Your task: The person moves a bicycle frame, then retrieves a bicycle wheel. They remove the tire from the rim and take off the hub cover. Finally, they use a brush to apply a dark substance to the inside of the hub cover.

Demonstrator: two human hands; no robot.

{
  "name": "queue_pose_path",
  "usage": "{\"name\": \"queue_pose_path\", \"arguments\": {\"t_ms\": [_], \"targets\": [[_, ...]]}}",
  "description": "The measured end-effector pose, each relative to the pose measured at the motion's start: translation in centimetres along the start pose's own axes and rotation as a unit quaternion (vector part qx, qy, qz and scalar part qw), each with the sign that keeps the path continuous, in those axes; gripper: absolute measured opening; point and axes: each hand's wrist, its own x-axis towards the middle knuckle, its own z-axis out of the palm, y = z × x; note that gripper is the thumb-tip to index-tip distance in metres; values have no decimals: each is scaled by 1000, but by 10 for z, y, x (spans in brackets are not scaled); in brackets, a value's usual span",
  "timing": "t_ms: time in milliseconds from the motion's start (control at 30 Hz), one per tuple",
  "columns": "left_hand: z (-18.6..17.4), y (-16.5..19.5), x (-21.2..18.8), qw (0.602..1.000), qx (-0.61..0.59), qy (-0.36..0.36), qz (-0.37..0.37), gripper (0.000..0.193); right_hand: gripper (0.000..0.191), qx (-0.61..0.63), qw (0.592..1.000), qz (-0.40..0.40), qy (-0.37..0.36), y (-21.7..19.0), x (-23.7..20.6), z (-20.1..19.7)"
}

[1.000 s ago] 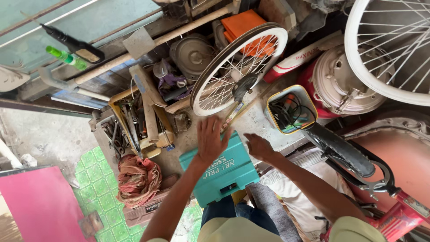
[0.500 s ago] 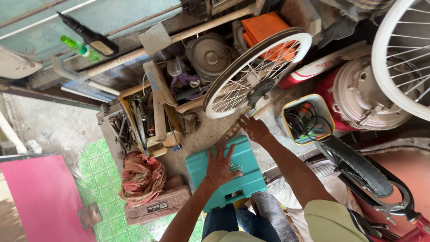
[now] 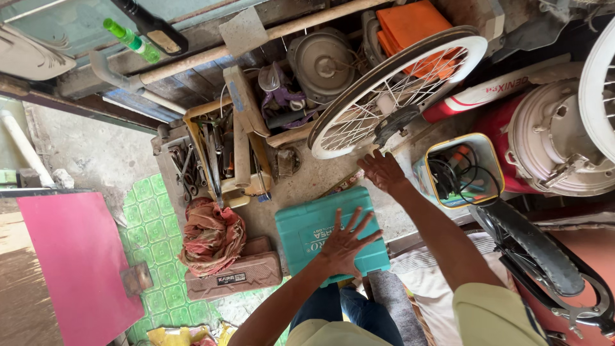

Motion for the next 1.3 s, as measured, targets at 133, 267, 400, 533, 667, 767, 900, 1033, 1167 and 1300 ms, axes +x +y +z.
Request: {"name": "queue_pose_path", "arguments": {"t_ms": [133, 267, 400, 533, 667, 767, 900, 1033, 1167, 1300], "targets": [[4, 4, 5, 990, 84, -103, 46, 137, 31, -58, 994, -34, -83, 0, 1, -14], [9, 10, 6, 993, 94, -58, 35, 108, 23, -90, 990, -56, -94, -4, -2, -16], [6, 11, 7, 991, 90, -95, 33, 107, 24, -160, 983, -60, -61, -5, -8, -16], [-1, 11, 4, 992, 60, -106, 21, 107, 9, -43, 995, 12, -86, 8, -14, -22], [-5, 12, 1, 996, 38, -81, 21, 112, 20, -113, 989, -67, 73, 23, -40, -27], [-2, 14, 4, 997, 43, -58, 17, 110, 18, -65, 994, -51, 73, 14, -75, -37], [-2, 12, 9, 1000, 6, -20, 3, 104, 13, 102, 986, 15, 131, -1, -127, -70], [-13, 5, 16, 999, 39, 0, 25, 102, 17, 224, 965, 103, 92, 6, -183, -101], [-31, 3, 26, 995, -4, -99, 1, 104, 25, 102, 975, 192, 55, 53, -251, -143], [-37, 8, 35, 989, -127, -56, -46, 93, 27, -6, 955, 296, 0, 100, -317, -206]]}}
